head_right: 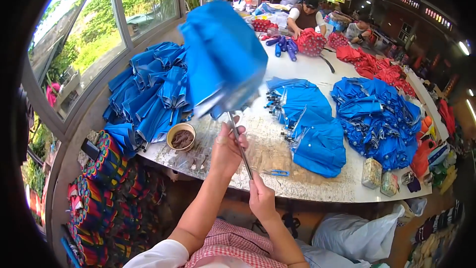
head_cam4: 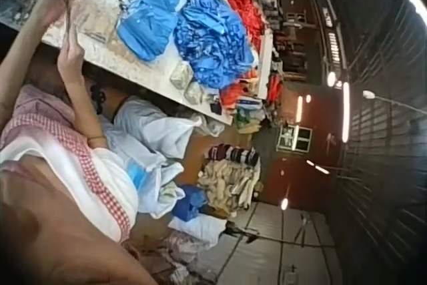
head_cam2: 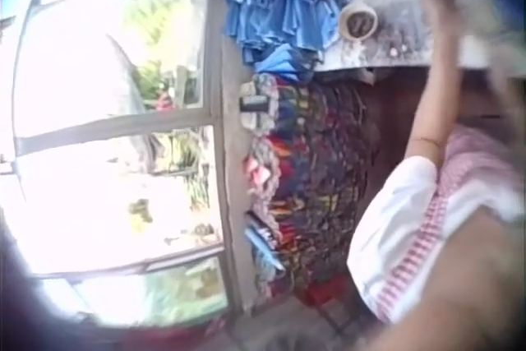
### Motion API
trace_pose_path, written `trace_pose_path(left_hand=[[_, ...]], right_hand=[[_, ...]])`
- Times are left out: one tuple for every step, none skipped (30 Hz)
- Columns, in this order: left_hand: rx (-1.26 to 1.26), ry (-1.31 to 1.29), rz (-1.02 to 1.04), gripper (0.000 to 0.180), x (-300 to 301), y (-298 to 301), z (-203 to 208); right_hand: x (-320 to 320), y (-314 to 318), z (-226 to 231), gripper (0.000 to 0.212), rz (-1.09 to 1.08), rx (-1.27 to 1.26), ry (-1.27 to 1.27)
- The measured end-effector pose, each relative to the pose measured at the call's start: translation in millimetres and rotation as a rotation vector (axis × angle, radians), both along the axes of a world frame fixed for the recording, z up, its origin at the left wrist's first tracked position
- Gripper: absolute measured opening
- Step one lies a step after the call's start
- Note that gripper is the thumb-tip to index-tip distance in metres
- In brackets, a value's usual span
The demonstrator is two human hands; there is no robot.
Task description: Assembling blue umbrellas by attaching the fabric canopy to the metal frame at a production table.
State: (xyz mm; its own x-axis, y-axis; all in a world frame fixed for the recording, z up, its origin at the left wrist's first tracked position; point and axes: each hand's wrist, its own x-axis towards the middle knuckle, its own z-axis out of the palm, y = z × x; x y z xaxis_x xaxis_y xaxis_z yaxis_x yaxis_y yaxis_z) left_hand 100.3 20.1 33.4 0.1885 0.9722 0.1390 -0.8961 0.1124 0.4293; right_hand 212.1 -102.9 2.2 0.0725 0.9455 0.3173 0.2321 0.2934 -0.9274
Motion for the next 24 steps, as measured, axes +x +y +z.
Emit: trace_pose_path(left_hand=[[0.059,-0.065,0.027,0.040,0.6,8.2,-3.7],[0.066,-0.065,0.003,0.040,-3.3,10.9,1.6],[0.021,-0.043,0.073,0.039,-9.5,13.2,7.5],[-0.019,-0.021,0.148,0.039,-15.9,17.5,15.7],[-0.009,-0.020,0.133,0.039,-21.4,21.0,23.9],[-0.008,0.060,0.139,0.038,-27.6,24.1,32.1],[-0.018,0.141,0.150,0.037,-33.8,22.3,36.3],[-0.028,0.223,0.164,0.036,-38.2,22.1,39.4],[-0.028,0.226,0.167,0.036,-42.6,25.9,40.9],[0.007,0.060,0.013,0.034,-46.7,34.1,41.2],[0.042,-0.105,-0.138,0.033,-51.2,43.2,42.1],[0.077,-0.270,-0.294,0.031,-55.6,48.5,49.1],[0.075,-0.265,-0.291,0.031,-61.2,52.2,55.3],[0.034,-0.187,-0.180,0.029,-65.3,52.0,68.6],[-0.004,-0.110,-0.065,0.028,-70.0,50.0,84.3],[-0.041,-0.033,0.051,0.026,-73.5,51.4,96.1],[-0.041,-0.031,0.068,0.026,-80.1,53.3,104.6],[0.060,0.158,0.143,0.025,-85.9,56.2,112.6],[0.155,0.348,0.212,0.024,-89.9,64.5,118.4],[0.224,0.341,0.235,0.024,-96.7,76.8,126.2],[0.295,0.335,0.258,0.024,-104.5,94.1,137.2],[0.276,0.254,0.184,0.024,-113.2,113.1,146.7],[0.264,0.172,0.122,0.025,-126.2,131.1,160.2],[0.292,0.156,0.141,0.025,-139.0,153.5,174.2]], right_hand=[[1.3,-5.7,6.4,0.034,0.051,-0.058,0.126],[0.6,-9.1,12.1,0.034,0.103,-0.113,0.256],[-0.8,-11.9,17.5,0.034,0.158,-0.164,0.387],[-3.6,-11.4,24.1,0.034,0.221,-0.210,0.517],[-7.2,-10.2,30.2,0.034,0.287,-0.256,0.648],[-11.7,-8.3,35.6,0.034,0.358,-0.301,0.778],[-17.1,-11.1,38.7,0.035,0.430,-0.357,0.909],[-23.4,-12.9,41.1,0.035,0.506,-0.414,1.040],[-31.0,-13.5,42.9,0.035,0.590,-0.474,1.171],[-39.1,-13.4,44.2,0.035,0.678,-0.537,1.300],[-47.5,-12.9,44.9,0.035,0.766,-0.602,1.430],[-57.6,-12.0,45.2,0.035,0.769,-0.603,1.434],[-68.7,-10.6,45.0,0.036,0.806,-0.600,1.462],[-77.8,-6.6,41.8,0.036,0.841,-0.595,1.490],[-84.2,-3.5,40.3,0.037,0.879,-0.593,1.515],[-87.7,-0.7,40.7,0.037,0.884,-0.596,1.517],[-91.5,0.8,43.8,0.037,0.817,-0.541,1.376],[-94.0,2.3,48.1,0.037,0.751,-0.482,1.236],[-95.9,4.4,50.9,0.037,0.681,-0.423,1.098],[-100.3,2.9,55.4,0.037,0.704,-0.439,1.101],[-102.3,1.2,61.3,0.037,0.742,-0.455,1.158],[-101.3,-2.2,65.7,0.037,0.768,-0.474,1.219],[-100.8,-6.3,70.0,0.037,0.807,-0.495,1.273],[-98.4,-13.0,68.8,0.037,0.829,-0.511,1.269]])
